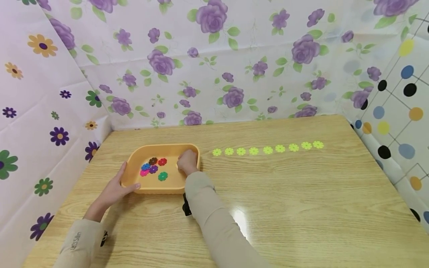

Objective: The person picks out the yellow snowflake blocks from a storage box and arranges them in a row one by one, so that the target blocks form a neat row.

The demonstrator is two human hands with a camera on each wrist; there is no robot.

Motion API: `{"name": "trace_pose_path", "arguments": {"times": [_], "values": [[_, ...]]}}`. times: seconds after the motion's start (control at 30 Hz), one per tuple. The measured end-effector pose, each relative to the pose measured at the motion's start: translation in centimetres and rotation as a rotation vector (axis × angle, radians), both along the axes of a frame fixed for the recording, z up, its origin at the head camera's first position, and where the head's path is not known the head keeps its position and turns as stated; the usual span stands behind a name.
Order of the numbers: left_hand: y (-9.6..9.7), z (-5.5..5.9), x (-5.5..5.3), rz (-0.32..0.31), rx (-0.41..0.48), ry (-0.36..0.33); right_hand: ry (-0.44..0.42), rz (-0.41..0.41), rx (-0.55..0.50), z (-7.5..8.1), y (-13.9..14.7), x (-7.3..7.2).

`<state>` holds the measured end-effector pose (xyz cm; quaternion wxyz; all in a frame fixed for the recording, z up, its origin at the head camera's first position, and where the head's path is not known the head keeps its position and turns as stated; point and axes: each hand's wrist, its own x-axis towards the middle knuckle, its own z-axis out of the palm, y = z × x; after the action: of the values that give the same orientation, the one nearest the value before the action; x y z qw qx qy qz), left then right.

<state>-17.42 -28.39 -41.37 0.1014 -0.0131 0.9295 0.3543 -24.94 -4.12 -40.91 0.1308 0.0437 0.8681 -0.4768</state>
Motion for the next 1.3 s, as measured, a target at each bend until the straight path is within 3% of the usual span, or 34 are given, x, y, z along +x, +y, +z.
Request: {"name": "trace_pose_path", "arguments": {"times": [0.07, 0.17, 0.23, 0.4, 0.5, 0.6, 0.7, 0.8, 0.87, 1.0, 1.3], "values": [[0.0, 0.1, 0.0, 0.000, -0.004, 0.004, -0.012, -0.006, 0.007, 0.1, 0.0, 0.0], [0.0, 0.0, 0.0, 0.000, -0.003, 0.003, 0.031, 0.016, 0.120, -0.8, -0.5, -0.5], [0.0, 0.0, 0.0, 0.003, 0.000, 0.002, 0.125, 0.022, 0.196, -5.0, -1.3, -3.2], [0.0, -0.1, 0.1, 0.005, 0.004, 0.002, 0.167, 0.060, 0.286, -12.2, -2.8, -8.6], [0.1, -0.1, 0.2, 0.001, 0.003, 0.008, 0.188, 0.090, 0.363, -12.9, -3.0, -9.2], [0.1, 0.0, 0.3, -0.005, 0.002, 0.016, 0.222, 0.102, 0.430, -11.4, -2.7, -8.3], [0.1, 0.0, 0.3, -0.008, 0.004, 0.020, 0.119, 0.127, 0.388, -7.1, -1.8, -5.7], [0.1, 0.1, 0.3, -0.012, 0.002, 0.018, 0.069, 0.112, 0.372, -3.1, -1.1, -3.0], [0.1, 0.1, 0.3, -0.010, 0.000, 0.016, 0.089, 0.102, 0.368, -1.8, -0.8, -1.8], [0.0, 0.1, 0.2, -0.008, -0.002, 0.012, 0.121, 0.104, 0.363, -0.9, -0.6, -0.7], [0.1, 0.0, 0.1, -0.011, 0.002, 0.010, 0.138, 0.154, 0.251, -1.2, -0.5, -0.6]]}}
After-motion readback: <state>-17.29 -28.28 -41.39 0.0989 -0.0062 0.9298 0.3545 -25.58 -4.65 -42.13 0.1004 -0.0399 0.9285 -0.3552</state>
